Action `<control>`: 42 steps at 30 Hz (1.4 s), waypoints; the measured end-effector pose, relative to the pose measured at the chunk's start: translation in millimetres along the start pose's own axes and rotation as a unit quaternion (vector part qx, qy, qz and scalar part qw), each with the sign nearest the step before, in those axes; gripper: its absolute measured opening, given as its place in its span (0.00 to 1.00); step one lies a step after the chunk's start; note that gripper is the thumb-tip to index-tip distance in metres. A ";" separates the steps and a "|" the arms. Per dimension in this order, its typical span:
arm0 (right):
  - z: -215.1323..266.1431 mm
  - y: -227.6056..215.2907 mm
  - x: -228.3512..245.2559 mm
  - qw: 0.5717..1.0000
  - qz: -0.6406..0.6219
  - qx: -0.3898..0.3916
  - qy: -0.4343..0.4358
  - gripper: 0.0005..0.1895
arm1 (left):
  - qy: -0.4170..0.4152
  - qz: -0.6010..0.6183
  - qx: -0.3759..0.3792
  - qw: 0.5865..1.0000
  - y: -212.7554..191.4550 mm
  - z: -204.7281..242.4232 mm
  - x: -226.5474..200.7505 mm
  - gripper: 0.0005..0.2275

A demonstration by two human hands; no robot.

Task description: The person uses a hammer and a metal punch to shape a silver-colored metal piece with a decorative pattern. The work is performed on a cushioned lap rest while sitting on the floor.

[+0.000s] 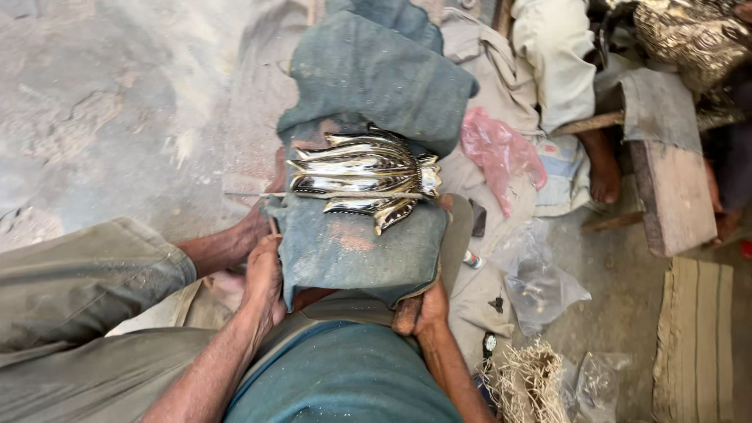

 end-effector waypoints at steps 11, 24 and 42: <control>35.8 29.6 29.3 0.993 0.096 0.005 -0.073 0.19 | 0.097 -0.128 0.038 0.986 19.7 47.7 -44.0 0.10; 52.9 80.5 47.1 0.977 0.109 0.117 -0.144 0.24 | 0.094 -0.034 0.003 0.995 9.8 56.6 -57.5 0.13; -18.5 39.5 6.5 0.978 0.182 0.073 -0.067 0.18 | 0.435 -0.304 0.053 0.846 102.1 221.8 -145.9 0.11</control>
Point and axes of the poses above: each hand's wrist, its own z-axis away from the middle knuckle, its own y-axis out of the palm, x = y × z, the point moved 9 cm from there along -z, towards the middle knuckle, and after that the axes turned 13 degrees about z, right-handed, at the moved point
